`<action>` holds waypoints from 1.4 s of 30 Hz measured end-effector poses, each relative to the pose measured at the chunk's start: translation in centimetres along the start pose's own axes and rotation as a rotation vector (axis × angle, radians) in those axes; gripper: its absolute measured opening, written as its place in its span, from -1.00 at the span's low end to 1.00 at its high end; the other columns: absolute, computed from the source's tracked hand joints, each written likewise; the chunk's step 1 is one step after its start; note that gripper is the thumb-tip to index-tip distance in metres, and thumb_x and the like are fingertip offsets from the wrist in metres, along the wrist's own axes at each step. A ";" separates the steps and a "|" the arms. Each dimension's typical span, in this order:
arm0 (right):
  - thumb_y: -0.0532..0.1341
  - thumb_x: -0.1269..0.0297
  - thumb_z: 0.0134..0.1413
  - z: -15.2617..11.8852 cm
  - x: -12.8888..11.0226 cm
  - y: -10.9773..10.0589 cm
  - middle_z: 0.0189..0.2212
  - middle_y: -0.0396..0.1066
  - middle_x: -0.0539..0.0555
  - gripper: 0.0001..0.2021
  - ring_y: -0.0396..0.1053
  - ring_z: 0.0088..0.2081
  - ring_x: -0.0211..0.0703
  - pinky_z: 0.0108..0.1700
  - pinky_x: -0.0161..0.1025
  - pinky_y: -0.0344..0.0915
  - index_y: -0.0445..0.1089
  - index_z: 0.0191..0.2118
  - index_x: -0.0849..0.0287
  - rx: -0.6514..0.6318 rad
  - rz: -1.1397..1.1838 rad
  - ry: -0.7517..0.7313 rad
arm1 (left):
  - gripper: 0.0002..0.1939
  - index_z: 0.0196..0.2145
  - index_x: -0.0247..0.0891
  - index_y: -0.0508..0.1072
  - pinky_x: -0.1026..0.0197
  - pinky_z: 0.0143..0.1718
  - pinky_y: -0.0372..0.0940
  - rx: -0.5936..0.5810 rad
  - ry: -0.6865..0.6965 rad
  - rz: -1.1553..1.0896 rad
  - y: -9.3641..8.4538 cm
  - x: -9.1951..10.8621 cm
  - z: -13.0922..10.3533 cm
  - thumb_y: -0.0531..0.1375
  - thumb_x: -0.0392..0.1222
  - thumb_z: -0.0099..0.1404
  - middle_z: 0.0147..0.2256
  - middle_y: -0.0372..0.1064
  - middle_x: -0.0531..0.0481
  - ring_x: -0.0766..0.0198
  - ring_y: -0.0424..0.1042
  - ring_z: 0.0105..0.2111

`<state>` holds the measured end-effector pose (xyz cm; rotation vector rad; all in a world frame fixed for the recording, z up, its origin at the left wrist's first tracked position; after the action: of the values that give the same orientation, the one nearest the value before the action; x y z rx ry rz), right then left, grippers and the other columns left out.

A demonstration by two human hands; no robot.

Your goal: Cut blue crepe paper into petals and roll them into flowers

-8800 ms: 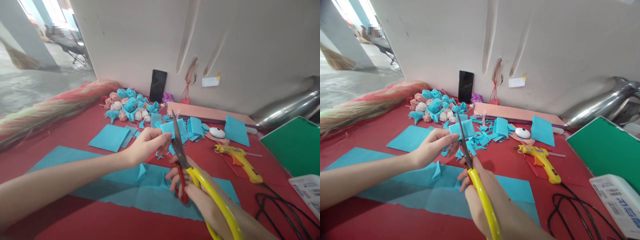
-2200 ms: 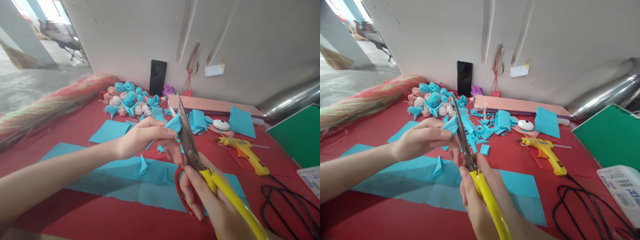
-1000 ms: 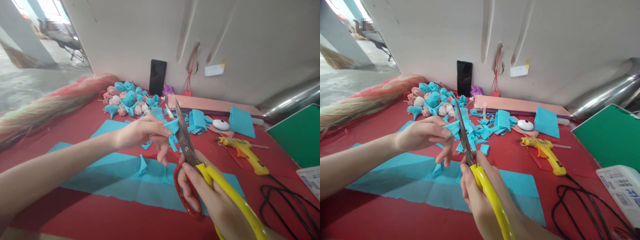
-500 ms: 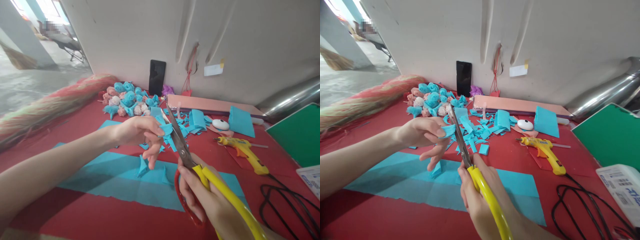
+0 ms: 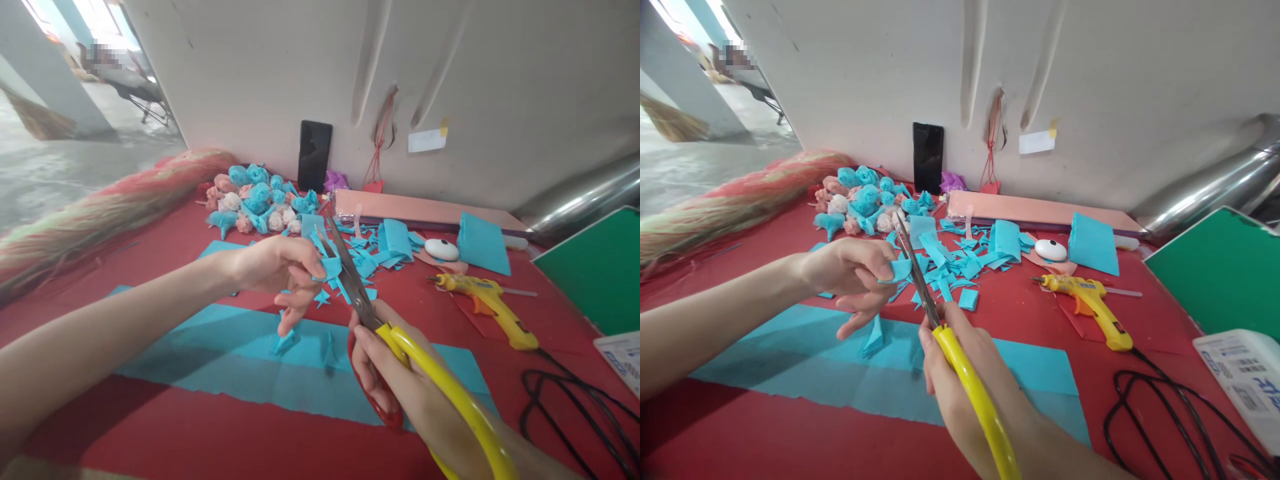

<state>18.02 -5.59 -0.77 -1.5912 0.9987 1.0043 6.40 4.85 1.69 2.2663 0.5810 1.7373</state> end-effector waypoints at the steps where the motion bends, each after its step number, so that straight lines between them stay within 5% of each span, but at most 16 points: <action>1: -0.06 0.09 0.21 0.0 -0.1 0.0 -0.79 0.10 -0.16 -0.74 0.09 -0.78 -0.39 -0.74 -0.48 0.10 0.15 -0.32 0.18 -0.007 -0.019 0.010 | -0.59 -0.78 -0.23 -0.09 0.30 -0.77 0.16 -0.006 -0.006 0.007 -0.1 0.0 0.0 0.04 -0.25 0.09 -0.82 0.04 0.03 0.28 0.24 -0.79; 7: -0.01 -0.05 0.14 -0.3 -0.5 -0.8 -0.83 0.00 -0.21 -0.64 -0.01 -0.86 -0.45 -0.84 -0.54 -0.06 0.12 -0.46 0.16 0.100 0.121 0.114 | -0.61 -0.78 -0.24 -0.08 0.31 -0.79 0.08 -0.014 0.030 0.059 -0.6 0.3 -0.2 0.02 -0.27 0.09 -0.82 -0.05 0.07 0.30 0.22 -0.81; 11: 0.09 0.00 0.08 0.3 -1.1 -1.5 -0.88 -0.04 -0.19 -0.57 -0.06 -0.84 -0.50 -0.80 -0.58 -0.08 0.11 -0.63 0.20 0.067 0.249 0.113 | -0.62 -0.80 -0.25 0.01 0.31 -0.73 0.13 0.107 0.080 0.282 -0.1 0.5 -0.1 -0.01 -0.29 0.11 -0.82 -0.04 0.10 0.36 0.18 -0.81; 15: 0.07 -0.06 0.08 1.2 -0.6 -1.2 -0.91 -0.05 -0.15 -0.48 -0.10 -0.85 -0.52 -0.80 -0.57 -0.12 0.18 -0.71 0.25 -0.040 0.401 0.149 | -0.69 -0.77 -0.27 0.08 0.37 -0.73 0.02 0.337 0.022 0.847 1.9 -0.2 0.4 0.01 -0.30 0.07 -0.81 0.02 0.12 0.41 0.17 -0.76; 20: 0.22 0.03 -0.03 1.6 0.2 -0.7 -0.86 0.05 -0.17 -0.62 -0.09 -0.82 -0.53 -0.79 -0.58 -0.08 0.23 -0.60 0.25 -0.033 0.572 0.139 | -0.73 -0.81 -0.29 0.10 0.25 -0.73 -0.23 0.544 0.250 1.729 5.5 -0.8 0.5 0.05 -0.31 -0.05 -0.84 0.00 0.11 0.45 -0.08 -0.81; 28: 0.29 0.31 -0.17 1.4 0.2 -0.7 -0.71 0.27 -0.12 -0.79 -0.04 -0.78 -0.56 -0.77 -0.60 -0.05 0.21 -0.50 0.23 -0.070 0.613 0.126 | -0.80 -0.70 -0.27 0.24 0.20 -0.69 -0.15 0.507 0.496 2.187 6.3 -2.2 0.4 0.05 -0.38 0.03 -0.72 0.21 0.06 0.32 0.17 -0.73; 31: 0.27 0.32 -0.13 1.4 -0.2 -1.6 -0.70 0.29 -0.11 -0.79 -0.04 -0.77 -0.56 -0.75 -0.62 -0.06 0.19 -0.50 0.23 -0.073 0.596 0.099 | -0.82 -0.65 -0.30 0.28 0.23 -0.67 -0.13 0.520 0.521 2.039 5.7 -0.9 0.2 0.11 -0.31 0.08 -0.69 0.24 0.07 0.35 0.17 -0.71; 34: 0.28 0.36 -0.13 1.3 -0.9 -2.5 -0.68 0.27 -0.15 -0.83 0.06 -0.74 -0.53 -0.74 -0.62 -0.01 0.25 -0.40 0.20 -0.082 0.575 0.052 | -0.64 -0.62 -0.31 0.28 0.32 -0.65 -0.02 0.463 0.319 1.562 3.8 0.2 0.3 0.23 0.05 0.02 -0.68 0.24 0.10 0.39 0.20 -0.67; 38: 0.27 0.50 -0.19 1.1 -1.8 -3.2 -0.61 0.28 -0.18 -0.72 0.18 -0.69 -0.51 -0.69 -0.61 0.10 0.24 -0.30 0.13 -0.100 0.518 -0.038 | -0.45 -0.49 -0.33 0.35 0.33 -0.59 0.19 0.066 0.099 0.696 2.9 -1.0 1.0 -0.05 0.27 0.18 -0.56 0.33 0.01 0.36 0.29 -0.64; 42: 0.25 0.58 -0.19 1.0 -1.6 -3.0 -0.56 0.30 -0.16 -0.69 0.33 -0.57 -0.42 -0.63 -0.61 0.17 0.24 -0.30 0.10 -0.188 0.484 -0.029 | -0.51 -0.51 -0.33 0.36 0.34 -0.58 0.23 -0.104 0.066 0.354 3.6 -2.2 1.6 0.02 0.20 0.19 -0.68 0.25 0.06 0.40 0.26 -0.71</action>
<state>20.13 -3.84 1.42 -1.5087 1.3376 1.4807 8.06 0.69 0.80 2.3541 0.0973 1.9531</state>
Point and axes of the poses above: each hand's wrist, its own z-axis towards the middle knuckle, its own y-axis out of the palm, x = y × z, the point moved 4 cm from there along z, towards the middle knuckle
